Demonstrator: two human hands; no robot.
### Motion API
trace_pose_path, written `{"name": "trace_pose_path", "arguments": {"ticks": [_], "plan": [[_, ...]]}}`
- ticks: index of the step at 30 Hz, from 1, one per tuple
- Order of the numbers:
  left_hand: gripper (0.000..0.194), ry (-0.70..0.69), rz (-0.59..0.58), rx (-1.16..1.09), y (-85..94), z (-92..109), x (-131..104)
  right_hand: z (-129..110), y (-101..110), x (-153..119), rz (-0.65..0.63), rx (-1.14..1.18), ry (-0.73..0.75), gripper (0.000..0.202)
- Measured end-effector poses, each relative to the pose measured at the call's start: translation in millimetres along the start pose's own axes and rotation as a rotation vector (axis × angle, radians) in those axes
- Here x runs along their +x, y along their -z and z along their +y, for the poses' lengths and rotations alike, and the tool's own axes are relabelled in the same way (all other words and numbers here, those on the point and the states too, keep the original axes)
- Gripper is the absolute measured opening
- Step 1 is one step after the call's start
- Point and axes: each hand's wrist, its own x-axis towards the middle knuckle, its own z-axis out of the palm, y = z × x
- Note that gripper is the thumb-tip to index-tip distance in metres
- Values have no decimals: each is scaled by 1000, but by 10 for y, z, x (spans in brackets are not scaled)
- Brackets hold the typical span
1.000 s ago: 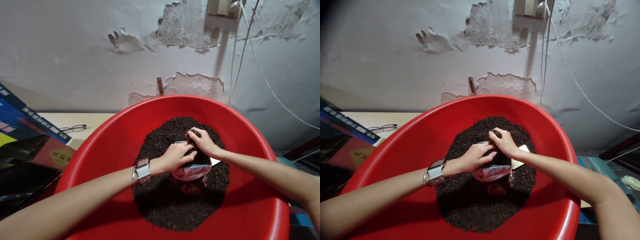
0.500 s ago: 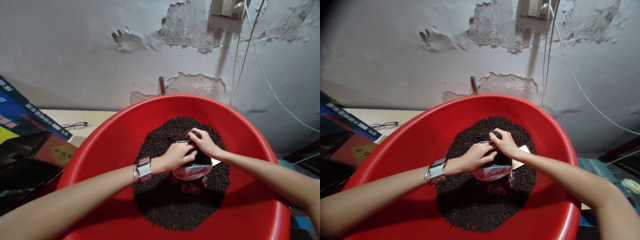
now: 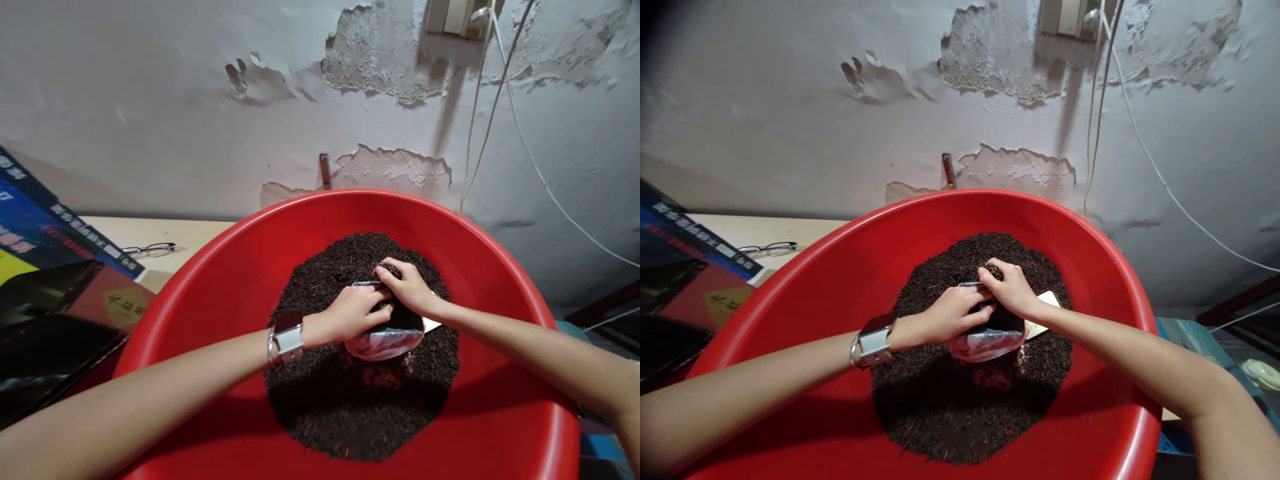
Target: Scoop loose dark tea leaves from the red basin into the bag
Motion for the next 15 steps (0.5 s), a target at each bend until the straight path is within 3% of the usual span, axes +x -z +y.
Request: {"name": "trace_pose_path", "arguments": {"ticks": [15], "plan": [[24,-23,1,-2,13,6,-3,-13,2,-14,-33,-34,21,28]]}}
